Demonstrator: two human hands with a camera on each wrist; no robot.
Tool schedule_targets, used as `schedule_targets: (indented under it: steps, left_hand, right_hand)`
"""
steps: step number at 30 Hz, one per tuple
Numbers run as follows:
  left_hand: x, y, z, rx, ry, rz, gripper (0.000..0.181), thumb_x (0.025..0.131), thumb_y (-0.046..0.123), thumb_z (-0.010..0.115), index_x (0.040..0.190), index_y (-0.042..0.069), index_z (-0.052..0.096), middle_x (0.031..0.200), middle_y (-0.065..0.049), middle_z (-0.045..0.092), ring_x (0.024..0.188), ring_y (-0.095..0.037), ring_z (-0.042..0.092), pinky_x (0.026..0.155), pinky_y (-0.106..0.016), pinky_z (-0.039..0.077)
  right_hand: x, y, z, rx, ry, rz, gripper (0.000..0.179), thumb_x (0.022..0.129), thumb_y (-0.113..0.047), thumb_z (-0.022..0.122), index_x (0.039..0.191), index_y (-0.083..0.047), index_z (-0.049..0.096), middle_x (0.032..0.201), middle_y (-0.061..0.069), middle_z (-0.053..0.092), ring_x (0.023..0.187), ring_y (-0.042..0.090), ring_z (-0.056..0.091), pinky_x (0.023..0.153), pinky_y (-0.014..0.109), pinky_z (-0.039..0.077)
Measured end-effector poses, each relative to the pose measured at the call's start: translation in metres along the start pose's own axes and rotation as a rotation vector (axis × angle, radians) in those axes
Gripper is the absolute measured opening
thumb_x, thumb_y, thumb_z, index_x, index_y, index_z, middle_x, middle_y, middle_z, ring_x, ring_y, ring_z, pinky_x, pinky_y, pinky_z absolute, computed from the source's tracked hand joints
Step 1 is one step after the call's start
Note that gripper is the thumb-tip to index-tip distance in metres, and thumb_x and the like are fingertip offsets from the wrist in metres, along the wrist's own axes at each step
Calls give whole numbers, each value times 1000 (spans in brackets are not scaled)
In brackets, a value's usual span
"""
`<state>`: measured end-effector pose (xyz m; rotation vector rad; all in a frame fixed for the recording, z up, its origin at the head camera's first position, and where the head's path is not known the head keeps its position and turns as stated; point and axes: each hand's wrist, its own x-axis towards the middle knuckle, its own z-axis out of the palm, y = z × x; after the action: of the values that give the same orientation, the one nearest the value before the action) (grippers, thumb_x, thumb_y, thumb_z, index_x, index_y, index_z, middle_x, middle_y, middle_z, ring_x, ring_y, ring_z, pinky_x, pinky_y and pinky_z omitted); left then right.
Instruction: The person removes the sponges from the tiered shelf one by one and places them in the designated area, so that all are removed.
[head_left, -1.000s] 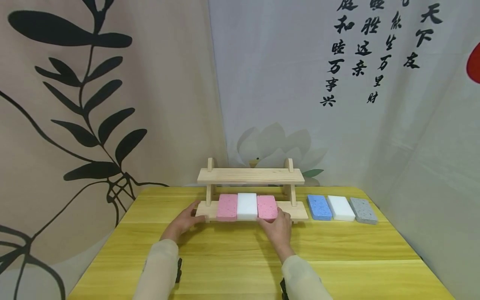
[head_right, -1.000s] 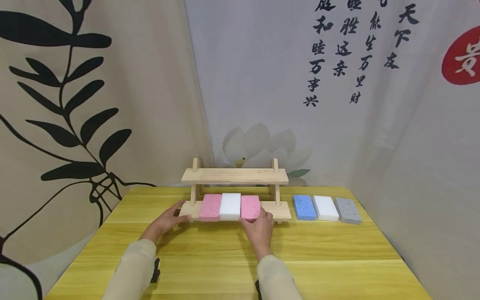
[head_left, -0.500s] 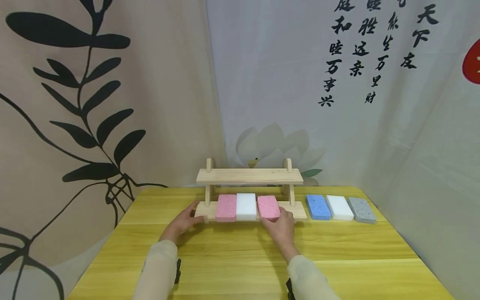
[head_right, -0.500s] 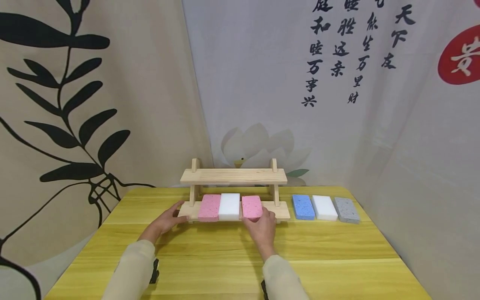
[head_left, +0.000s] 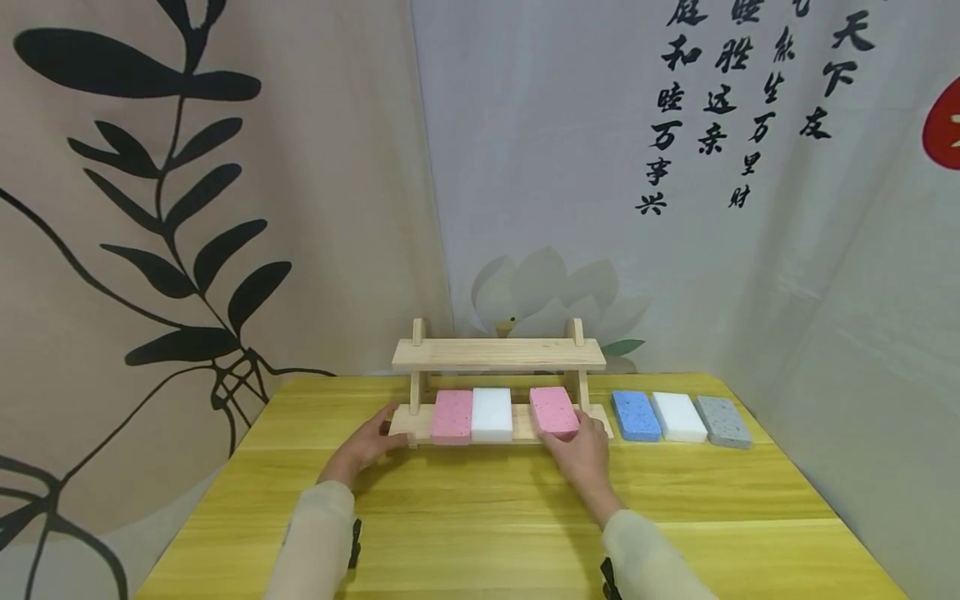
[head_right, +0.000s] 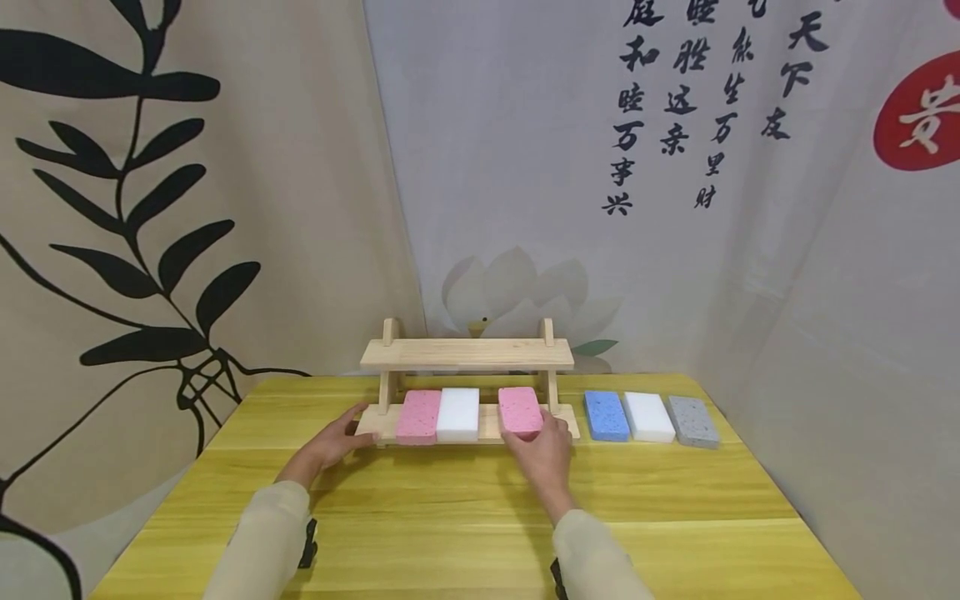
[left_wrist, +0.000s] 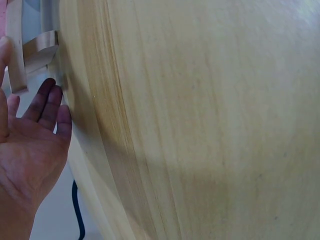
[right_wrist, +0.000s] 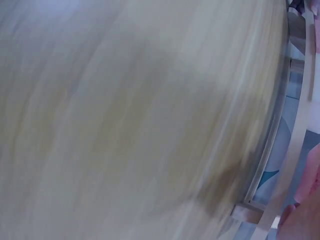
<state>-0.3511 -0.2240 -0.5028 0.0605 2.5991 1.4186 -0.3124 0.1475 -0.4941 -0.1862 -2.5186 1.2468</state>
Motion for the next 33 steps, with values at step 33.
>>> schedule_targets:
  steps: [33]
  left_hand:
    - [1, -1, 0, -6, 7, 1, 90, 91, 40, 71, 159, 11, 19, 145, -31, 41, 129, -48, 44, 101, -62, 38]
  right_hand:
    - [4, 47, -79, -48, -29, -67, 90, 82, -40, 81, 143, 11, 38, 138, 30, 44, 128, 44, 41, 107, 57, 33]
